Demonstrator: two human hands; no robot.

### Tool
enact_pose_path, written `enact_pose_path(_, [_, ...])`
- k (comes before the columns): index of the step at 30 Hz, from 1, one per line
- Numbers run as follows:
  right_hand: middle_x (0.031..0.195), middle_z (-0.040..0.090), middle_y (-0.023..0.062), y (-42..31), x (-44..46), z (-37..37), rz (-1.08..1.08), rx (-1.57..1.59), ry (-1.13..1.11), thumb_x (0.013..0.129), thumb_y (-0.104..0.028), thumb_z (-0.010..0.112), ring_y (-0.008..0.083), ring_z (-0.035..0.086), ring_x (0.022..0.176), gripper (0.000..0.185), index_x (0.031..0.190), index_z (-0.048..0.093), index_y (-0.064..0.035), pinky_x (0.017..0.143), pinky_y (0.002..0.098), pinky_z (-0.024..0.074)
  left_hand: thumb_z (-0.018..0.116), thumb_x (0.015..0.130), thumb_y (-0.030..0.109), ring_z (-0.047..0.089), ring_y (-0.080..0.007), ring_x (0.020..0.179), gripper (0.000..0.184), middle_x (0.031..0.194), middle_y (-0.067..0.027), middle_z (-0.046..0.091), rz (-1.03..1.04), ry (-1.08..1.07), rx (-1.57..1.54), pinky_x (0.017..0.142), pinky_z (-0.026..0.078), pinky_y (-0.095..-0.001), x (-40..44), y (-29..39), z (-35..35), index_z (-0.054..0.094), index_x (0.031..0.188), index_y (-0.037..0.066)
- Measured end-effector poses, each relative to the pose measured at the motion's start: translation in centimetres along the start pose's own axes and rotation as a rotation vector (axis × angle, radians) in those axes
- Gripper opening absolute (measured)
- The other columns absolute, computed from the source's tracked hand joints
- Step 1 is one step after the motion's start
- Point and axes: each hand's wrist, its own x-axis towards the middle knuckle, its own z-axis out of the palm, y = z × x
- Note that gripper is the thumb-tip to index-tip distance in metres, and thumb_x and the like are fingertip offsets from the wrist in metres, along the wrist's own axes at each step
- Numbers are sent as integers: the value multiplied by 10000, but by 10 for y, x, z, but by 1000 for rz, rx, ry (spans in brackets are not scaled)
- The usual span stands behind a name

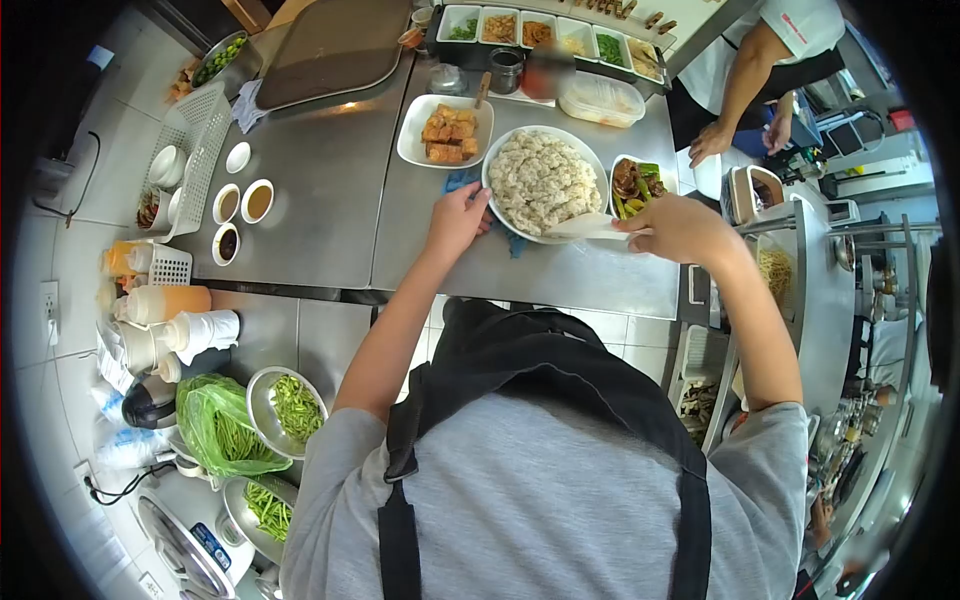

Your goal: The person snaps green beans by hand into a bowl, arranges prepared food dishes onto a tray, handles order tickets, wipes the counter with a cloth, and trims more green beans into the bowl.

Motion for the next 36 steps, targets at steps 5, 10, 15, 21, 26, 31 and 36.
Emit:
enact_pose_path(5, [533,554,39,-37,-29,-70,445,399,-182,931,-258,563,95,517,386,304,1225,623,-206,369,256,406,501,960,221,677,-198,619,417,769,-122,666,-82,-112,-93,540,556,-297,5,-1,5,436,1303,-5])
enact_pose_path(10, [549,576,88,-51,17,-15,198,218,-142,933,-254,532,173,571,434,239,1041,659,-82,465,320,467,496,946,156,682,-213,590,338,726,-159,660,-65,49,-95,493,556,-310,-9,-4,30,416,1203,-49])
enact_pose_path(15, [803,665,167,-56,20,-29,93,72,-57,891,-259,538,332,655,827,253,928,685,-57,758,427,516,471,964,157,683,-224,598,314,742,-156,657,-85,108,-235,488,553,-307,-37,-1,47,366,1193,-29])
enact_pose_path(21, [672,652,131,-16,45,-22,30,-110,110,899,-273,550,231,635,531,272,1002,675,-56,586,383,510,442,986,189,688,-245,648,356,789,-171,660,-131,24,-350,533,561,-311,-40,-11,45,284,1251,10])
enact_pose_path(26, [667,659,129,-42,56,-55,325,65,-172,893,-274,538,223,640,514,283,993,694,-60,554,344,534,538,951,228,667,-205,608,483,801,-160,664,-174,7,-400,494,534,-293,-41,-20,32,314,1329,28])
enact_pose_path(31, [665,644,150,-44,68,-80,116,-26,-76,892,-272,537,243,627,503,277,947,697,-52,520,365,512,557,943,252,655,-191,621,497,849,-158,664,-178,-11,-428,515,532,-287,-43,-17,19,349,1351,57])
enact_pose_path(36, [780,670,139,-24,127,-32,150,-2,-69,879,-281,554,254,652,602,295,947,686,-25,505,358,509,539,953,270,648,-171,676,449,875,-126,664,-155,17,-373,567,530,-277,-39,-13,12,406,1329,64])
